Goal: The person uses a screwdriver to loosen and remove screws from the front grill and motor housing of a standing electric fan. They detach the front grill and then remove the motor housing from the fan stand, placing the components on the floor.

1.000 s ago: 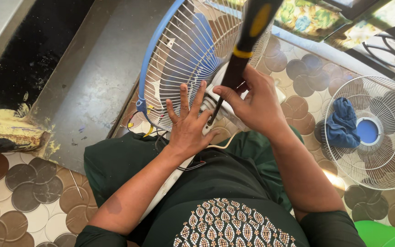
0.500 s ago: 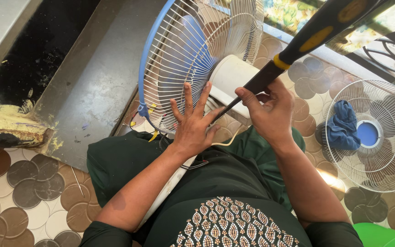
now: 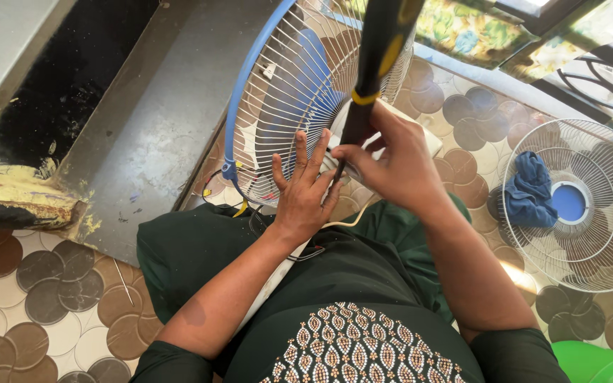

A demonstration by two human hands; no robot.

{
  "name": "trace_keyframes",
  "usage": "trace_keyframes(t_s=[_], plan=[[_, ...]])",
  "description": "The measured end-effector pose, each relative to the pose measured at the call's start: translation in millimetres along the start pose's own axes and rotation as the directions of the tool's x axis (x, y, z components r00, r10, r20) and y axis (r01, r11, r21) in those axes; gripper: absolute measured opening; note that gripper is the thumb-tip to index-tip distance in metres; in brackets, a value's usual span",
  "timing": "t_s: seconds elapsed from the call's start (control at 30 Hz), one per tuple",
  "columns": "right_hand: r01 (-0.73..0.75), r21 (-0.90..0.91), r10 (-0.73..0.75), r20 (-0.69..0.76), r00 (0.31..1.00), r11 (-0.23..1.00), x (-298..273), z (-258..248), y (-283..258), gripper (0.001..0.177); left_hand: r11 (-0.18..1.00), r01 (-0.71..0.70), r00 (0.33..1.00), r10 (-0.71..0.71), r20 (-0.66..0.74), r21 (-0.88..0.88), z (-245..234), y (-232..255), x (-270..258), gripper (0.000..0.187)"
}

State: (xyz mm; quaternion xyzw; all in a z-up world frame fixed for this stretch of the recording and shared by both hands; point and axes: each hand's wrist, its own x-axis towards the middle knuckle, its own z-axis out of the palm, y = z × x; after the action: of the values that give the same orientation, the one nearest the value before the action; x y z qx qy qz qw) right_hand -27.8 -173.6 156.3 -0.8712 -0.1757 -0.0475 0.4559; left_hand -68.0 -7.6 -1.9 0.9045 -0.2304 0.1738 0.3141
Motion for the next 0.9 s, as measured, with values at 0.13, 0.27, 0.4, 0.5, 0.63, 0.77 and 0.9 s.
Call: trace_keyframes(t_s=[0.13, 0.27, 0.4, 0.5, 0.63, 0.77, 0.9], plan=[[-0.145, -0.187, 0.110, -0.184, 0.977, 0.972, -5.1, 6.2, -13.2, 0.043, 0.999, -0.021, 0.999, 0.022, -0.025, 0.030, 0.3, 1.0, 2.1, 0.018], [-0.069, -0.047, 0.058, -0.203, 0.977, 0.996, -6.9, 5.9, -15.7, 0.036, 0.999, -0.028, 0.999, 0.027, -0.026, -0.026, -6.4, -0.3, 6.7, 0.018], [-0.065, -0.053, 0.058, -0.122, 0.991, 0.996, -8.0, -0.5, -8.9, 0.032, 0.998, 0.008, 1.000, -0.009, -0.018, -0.063, -13.1, -5.3, 9.7, 0.017], [-0.057, 0.021, 0.058, -0.051, 0.997, 0.998, -7.9, -6.8, -3.9, 0.035, 0.996, 0.057, 0.998, -0.058, -0.013, -0.064, -14.6, -7.4, 12.0, 0.011], [-0.144, 0.253, 0.141, 0.028, 0.990, 0.957, -3.0, -7.4, -2.4, 0.044, 0.986, 0.152, 0.988, -0.151, 0.015, -0.064, -14.6, -7.7, 12.2, 0.015], [-0.118, 0.254, 0.107, 0.058, 0.993, 0.960, 1.7, -2.8, 2.2, 0.055, 0.984, 0.171, 0.985, -0.170, 0.033, -0.043, -11.5, -12.9, 3.9, 0.054], [-0.112, 0.260, 0.097, 0.072, 0.993, 0.959, 12.9, 6.9, 11.7, 0.058, 0.958, 0.174, 0.985, -0.170, 0.036, -0.229, -9.6, -31.8, 2.9, 0.064]])
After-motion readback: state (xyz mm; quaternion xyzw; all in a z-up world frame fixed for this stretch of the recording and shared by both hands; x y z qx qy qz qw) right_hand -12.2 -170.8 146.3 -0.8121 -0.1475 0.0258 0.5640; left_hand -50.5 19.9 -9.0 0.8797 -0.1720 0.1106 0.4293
